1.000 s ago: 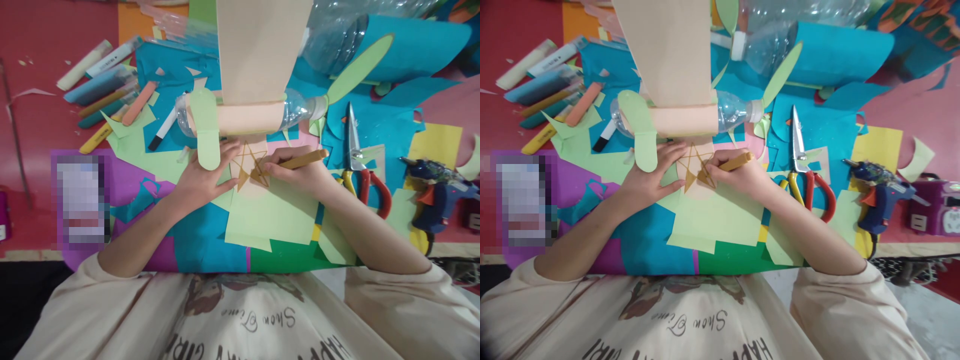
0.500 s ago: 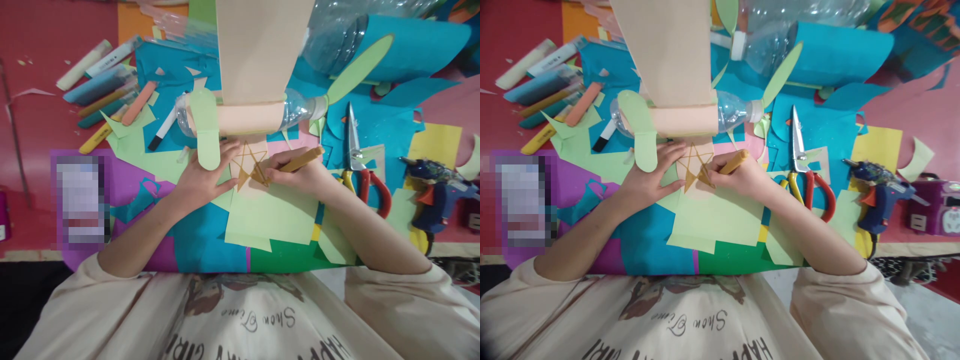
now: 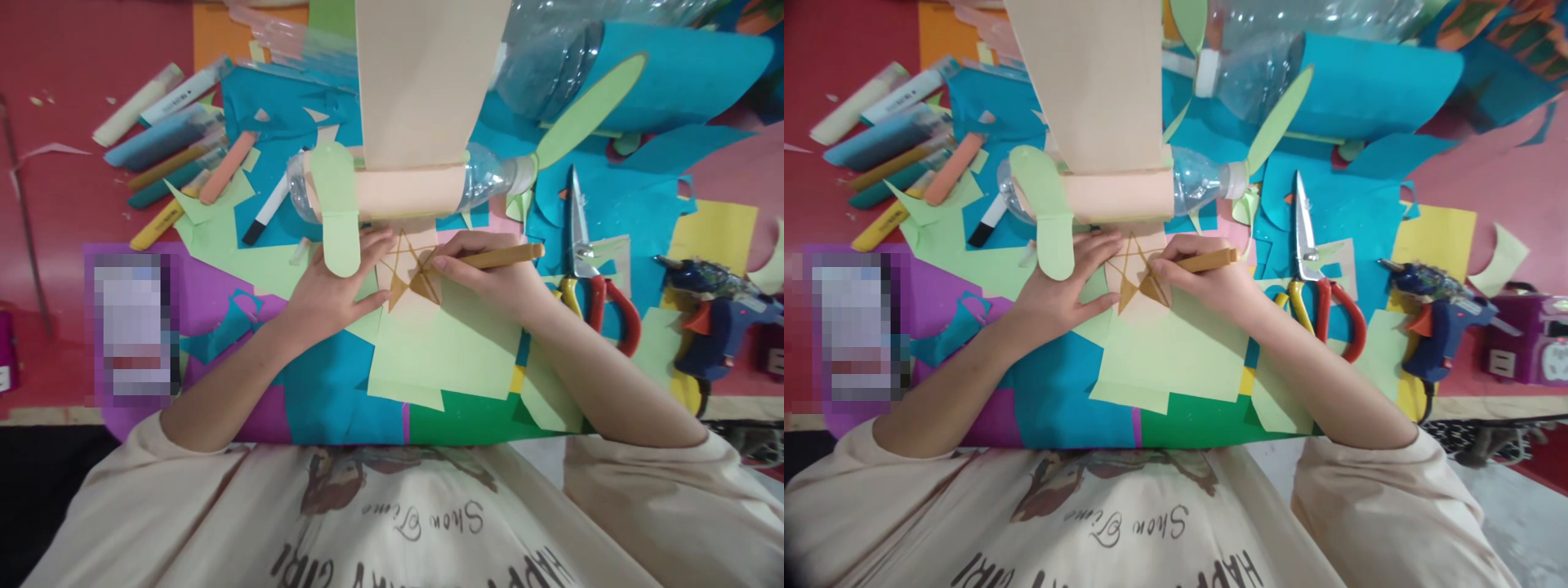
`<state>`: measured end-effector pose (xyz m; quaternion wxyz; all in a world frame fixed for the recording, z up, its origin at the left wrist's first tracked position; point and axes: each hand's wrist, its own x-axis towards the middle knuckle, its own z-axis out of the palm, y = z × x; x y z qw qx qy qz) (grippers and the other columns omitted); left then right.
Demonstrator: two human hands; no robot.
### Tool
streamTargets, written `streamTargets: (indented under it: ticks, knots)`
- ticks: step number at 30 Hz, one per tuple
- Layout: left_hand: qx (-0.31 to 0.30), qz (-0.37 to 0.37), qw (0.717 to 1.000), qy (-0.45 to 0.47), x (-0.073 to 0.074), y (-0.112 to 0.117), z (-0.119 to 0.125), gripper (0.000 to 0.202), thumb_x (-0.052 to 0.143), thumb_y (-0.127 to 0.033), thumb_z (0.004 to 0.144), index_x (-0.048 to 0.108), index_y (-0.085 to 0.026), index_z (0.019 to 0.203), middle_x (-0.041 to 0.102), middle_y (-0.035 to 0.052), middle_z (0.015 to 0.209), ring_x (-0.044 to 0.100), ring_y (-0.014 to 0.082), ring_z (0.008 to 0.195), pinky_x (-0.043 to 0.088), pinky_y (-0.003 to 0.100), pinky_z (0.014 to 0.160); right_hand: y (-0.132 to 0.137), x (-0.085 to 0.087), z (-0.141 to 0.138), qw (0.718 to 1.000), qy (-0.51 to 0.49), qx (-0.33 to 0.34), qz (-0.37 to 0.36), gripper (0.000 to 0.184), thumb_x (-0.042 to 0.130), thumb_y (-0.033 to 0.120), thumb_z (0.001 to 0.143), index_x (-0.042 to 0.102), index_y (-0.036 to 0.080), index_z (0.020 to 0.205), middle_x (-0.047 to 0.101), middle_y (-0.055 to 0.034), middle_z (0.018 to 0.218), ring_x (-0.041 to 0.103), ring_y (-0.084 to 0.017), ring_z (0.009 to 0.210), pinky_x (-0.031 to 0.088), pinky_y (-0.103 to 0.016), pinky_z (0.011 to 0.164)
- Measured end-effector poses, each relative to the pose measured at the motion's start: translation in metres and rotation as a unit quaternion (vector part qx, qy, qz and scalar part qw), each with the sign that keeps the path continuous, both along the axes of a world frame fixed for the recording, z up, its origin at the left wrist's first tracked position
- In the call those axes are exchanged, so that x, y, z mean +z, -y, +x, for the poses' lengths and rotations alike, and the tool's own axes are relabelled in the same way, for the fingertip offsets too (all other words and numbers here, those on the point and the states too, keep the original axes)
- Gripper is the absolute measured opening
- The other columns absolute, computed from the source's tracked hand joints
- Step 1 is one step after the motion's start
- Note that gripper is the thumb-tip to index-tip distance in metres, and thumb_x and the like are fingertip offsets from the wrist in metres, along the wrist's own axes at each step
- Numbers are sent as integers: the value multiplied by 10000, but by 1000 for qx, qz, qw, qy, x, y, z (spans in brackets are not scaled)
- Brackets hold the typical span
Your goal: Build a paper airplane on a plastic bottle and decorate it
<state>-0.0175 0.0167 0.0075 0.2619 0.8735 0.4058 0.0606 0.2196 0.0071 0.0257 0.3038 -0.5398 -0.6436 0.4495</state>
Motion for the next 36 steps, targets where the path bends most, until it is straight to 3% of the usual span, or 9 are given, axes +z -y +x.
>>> streamTargets:
  ticks: [7,15,21,28,36]
  knots:
    - [-1,-3,1000,5,0,0,0,583,470,-430,960,330,-231,1490,392,106,1556,345,308,1440,274,529,1177,-1,-1,0,1000,15,10,-3,188,648,280,818,643,190,653,688,-42,704,619,-167,666,489,-308,623]
    - [1,-8,1000,1,2,0,1,570,468,-424,960,345,-228,1480,395,106,1554,345,308,1440,276,522,1175,-2,7,-1,997,-12,42,-65,191,620,212,776,582,187,591,638,-32,643,560,-143,593,443,-283,543]
    - [2,0,1000,-4,3,0,1,565,458,-415,967,341,-217,1483,400,111,1551,344,302,1442,280,519,1173,0,8,-2,997,-23,51,-47,227,586,240,759,530,185,546,546,4,553,497,-110,546,382,-253,498]
    - [-2,3,1000,5,1,0,0,573,472,-432,960,351,-210,1475,397,119,1552,347,300,1441,269,528,1181,-1,6,2,993,-30,98,-50,230,589,219,748,518,180,532,547,12,547,472,-95,530,360,-247,495]
    - [4,-6,1000,10,-1,0,0,593,495,-412,950,342,-216,1488,395,112,1554,351,313,1438,282,525,1174,-2,1,1,1000,-18,7,-18,202,620,234,785,588,193,589,638,-21,655,569,-135,612,440,-277,580]
